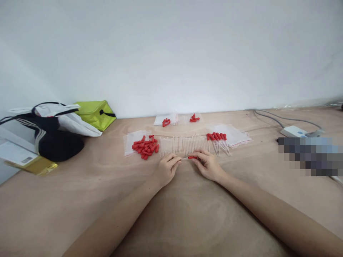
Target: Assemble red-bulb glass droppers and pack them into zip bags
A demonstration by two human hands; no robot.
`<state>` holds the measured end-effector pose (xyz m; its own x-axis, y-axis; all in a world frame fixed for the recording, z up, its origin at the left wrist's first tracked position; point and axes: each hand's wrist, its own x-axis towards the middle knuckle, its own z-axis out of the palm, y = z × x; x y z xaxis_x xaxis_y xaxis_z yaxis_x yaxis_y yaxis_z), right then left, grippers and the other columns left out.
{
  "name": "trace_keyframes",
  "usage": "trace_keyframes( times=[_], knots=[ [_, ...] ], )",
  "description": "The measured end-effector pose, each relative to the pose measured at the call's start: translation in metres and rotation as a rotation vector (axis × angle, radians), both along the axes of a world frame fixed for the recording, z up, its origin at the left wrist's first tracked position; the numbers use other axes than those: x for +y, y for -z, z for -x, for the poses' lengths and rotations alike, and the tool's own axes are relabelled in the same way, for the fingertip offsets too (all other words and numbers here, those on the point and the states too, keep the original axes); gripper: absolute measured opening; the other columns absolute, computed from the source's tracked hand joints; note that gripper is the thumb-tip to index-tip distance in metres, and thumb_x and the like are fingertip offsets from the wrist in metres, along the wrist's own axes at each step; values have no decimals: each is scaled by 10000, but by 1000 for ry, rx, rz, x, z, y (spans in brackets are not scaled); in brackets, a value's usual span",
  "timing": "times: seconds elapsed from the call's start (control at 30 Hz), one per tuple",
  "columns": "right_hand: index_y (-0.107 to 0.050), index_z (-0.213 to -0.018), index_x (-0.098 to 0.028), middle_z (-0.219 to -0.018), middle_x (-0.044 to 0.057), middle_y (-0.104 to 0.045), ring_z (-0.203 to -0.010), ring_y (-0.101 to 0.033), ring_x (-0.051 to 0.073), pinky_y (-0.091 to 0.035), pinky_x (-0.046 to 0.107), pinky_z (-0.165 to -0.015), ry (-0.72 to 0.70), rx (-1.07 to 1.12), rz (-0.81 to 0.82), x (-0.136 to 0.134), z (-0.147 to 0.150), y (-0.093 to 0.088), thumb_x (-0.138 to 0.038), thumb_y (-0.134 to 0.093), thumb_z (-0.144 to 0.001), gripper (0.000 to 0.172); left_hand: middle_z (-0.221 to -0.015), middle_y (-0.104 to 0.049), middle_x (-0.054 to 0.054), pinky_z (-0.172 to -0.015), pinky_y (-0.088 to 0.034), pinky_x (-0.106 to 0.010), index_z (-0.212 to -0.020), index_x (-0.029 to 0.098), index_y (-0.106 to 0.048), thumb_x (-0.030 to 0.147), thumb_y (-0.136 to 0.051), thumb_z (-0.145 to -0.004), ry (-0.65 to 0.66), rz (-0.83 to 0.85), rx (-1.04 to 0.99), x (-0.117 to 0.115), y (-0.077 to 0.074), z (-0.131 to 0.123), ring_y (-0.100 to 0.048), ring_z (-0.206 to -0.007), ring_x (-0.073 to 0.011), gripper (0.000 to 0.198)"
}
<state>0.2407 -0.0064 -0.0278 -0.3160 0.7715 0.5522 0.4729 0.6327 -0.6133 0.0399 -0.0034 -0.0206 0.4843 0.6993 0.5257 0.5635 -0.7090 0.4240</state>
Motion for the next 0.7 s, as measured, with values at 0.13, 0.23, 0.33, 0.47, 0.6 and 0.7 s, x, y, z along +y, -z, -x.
trace_keyframes(
  times=[0.13, 0.23, 0.33, 0.47, 0.6, 0.7],
  knots=[
    [-586, -974, -221, -921, 73, -572, -854, -567, 167, -482, 334, -761, -25, 11, 3, -1, -1, 0, -187, -423, -826, 223, -795, -581, -48, -695, -452, -264, -937, 177, -588, 245, -387, -878, 7, -1, 39, 2, 1, 0, -551, -746, -146, 220],
    [-585, -982, -208, -920, 76, -572, -853, -565, 158, -480, 320, -763, -46, 15, 4, -2, -1, -1, -177, -422, -828, 226, -784, -578, -46, -681, -453, -252, -952, 173, -586, 237, -381, -881, 8, -17, 42, 2, 1, 0, -551, -738, -140, 226],
    [-585, -989, -206, -917, 74, -575, -833, -566, 147, -484, 305, -743, -67, 17, 6, -2, -2, -1, -179, -424, -832, 227, -778, -577, -42, -665, -453, -241, -958, 168, -587, 222, -387, -880, 23, -37, 41, 2, 3, 1, -548, -720, -131, 221],
    [-597, -958, -196, -896, 71, -587, -732, -565, 127, -488, 260, -633, -98, 36, 7, -2, -2, -1, -229, -508, -802, 183, -767, -581, -39, -649, -453, -235, -954, 157, -593, 200, -403, -874, 48, -79, 31, 3, 4, 1, -546, -700, -125, 210],
    [-616, -891, -193, -814, 52, -615, -689, -564, 118, -477, 243, -609, -109, 60, 1, -1, 0, -1, -233, -523, -800, 136, -757, -595, -40, -651, -457, -236, -942, 150, -599, 192, -416, -869, 77, -121, 32, 3, 3, 0, -551, -703, -126, 201],
    [-615, -882, -192, -799, 50, -625, -711, -577, 124, -478, 250, -636, -121, 59, -20, -1, 0, -1, -222, -505, -811, 134, -763, -609, -44, -661, -464, -236, -936, 146, -600, 186, -422, -866, 98, -152, 13, 3, 3, -2, -561, -717, -128, 196]
  ],
)
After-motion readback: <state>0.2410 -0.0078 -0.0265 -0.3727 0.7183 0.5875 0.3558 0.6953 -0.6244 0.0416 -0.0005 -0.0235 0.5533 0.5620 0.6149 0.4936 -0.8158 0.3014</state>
